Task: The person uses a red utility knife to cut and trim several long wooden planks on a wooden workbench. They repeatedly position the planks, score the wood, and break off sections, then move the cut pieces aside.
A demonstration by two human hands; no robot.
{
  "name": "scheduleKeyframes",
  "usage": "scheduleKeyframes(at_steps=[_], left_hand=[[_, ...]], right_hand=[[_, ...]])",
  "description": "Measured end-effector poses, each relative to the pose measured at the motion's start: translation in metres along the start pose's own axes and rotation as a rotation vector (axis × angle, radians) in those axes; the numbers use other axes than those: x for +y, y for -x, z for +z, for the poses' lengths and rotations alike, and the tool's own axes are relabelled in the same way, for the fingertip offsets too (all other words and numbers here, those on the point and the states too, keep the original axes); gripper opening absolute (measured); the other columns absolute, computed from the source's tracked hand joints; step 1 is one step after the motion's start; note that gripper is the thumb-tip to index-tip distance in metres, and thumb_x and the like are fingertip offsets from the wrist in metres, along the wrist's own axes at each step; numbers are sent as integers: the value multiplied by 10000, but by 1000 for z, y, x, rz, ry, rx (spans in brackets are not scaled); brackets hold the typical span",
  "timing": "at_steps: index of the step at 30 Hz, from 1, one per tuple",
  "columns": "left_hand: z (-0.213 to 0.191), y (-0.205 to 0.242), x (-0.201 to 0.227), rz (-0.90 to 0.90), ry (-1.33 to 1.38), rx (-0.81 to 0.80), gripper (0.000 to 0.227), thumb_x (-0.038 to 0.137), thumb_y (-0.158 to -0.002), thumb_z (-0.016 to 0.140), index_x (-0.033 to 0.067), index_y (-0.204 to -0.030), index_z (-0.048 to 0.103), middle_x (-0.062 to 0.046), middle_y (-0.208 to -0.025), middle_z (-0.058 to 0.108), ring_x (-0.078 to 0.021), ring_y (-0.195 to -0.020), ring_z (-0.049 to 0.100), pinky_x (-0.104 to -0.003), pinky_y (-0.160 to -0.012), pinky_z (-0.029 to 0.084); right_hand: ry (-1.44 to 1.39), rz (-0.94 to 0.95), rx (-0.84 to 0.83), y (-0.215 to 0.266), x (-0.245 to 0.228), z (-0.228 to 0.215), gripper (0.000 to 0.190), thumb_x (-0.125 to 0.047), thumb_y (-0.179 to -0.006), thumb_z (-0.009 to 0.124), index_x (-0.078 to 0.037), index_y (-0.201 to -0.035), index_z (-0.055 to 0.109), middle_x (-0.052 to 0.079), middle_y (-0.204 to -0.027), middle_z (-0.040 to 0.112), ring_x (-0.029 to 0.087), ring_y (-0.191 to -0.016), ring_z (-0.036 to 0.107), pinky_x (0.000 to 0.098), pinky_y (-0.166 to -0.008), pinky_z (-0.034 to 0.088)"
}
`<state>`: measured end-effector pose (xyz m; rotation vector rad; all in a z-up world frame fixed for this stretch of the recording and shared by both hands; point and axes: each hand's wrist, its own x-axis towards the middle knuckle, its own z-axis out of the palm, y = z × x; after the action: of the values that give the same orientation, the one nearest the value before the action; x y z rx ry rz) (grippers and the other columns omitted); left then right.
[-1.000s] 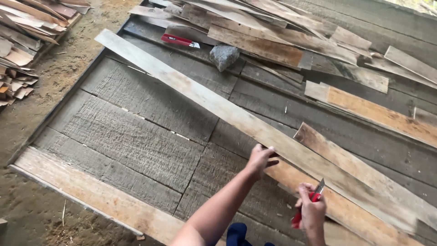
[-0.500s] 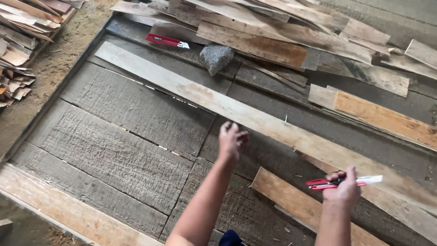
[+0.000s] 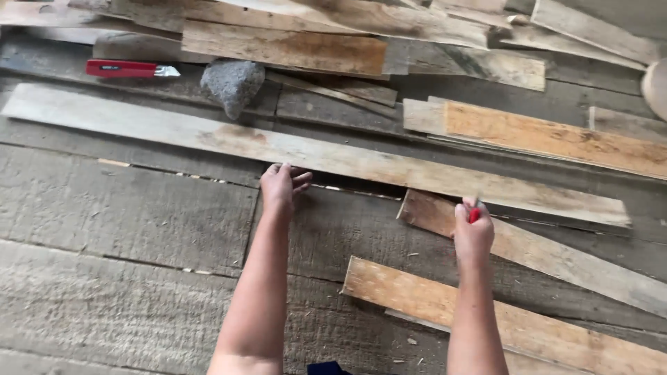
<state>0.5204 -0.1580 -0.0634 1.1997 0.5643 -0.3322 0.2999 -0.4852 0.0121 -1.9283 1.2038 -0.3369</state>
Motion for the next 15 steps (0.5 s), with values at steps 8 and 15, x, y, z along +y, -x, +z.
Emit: scheduleKeyframes(at_steps=[8, 15], left_hand=[[6, 5, 21, -34, -142, -12, 339, 252, -1001, 538, -38, -1174, 572, -236, -993, 747, -327, -784, 782, -453, -674, 653], [4, 5, 37, -40, -40, 98, 176, 253, -981, 639, 89, -917, 637, -101, -861, 767, -198, -619, 729, -308, -521, 568]], right_hand=[[-66, 4, -80, -22, 25, 20, 261, -277, -953, 733, -181, -1195, 712, 128, -875, 701, 229, -584, 663, 355, -520, 546], [-931, 542, -137, -86, 31, 29, 149, -94, -983, 647, -229, -1014, 591, 189, -902, 711, 24, -543, 534, 173, -528, 401]])
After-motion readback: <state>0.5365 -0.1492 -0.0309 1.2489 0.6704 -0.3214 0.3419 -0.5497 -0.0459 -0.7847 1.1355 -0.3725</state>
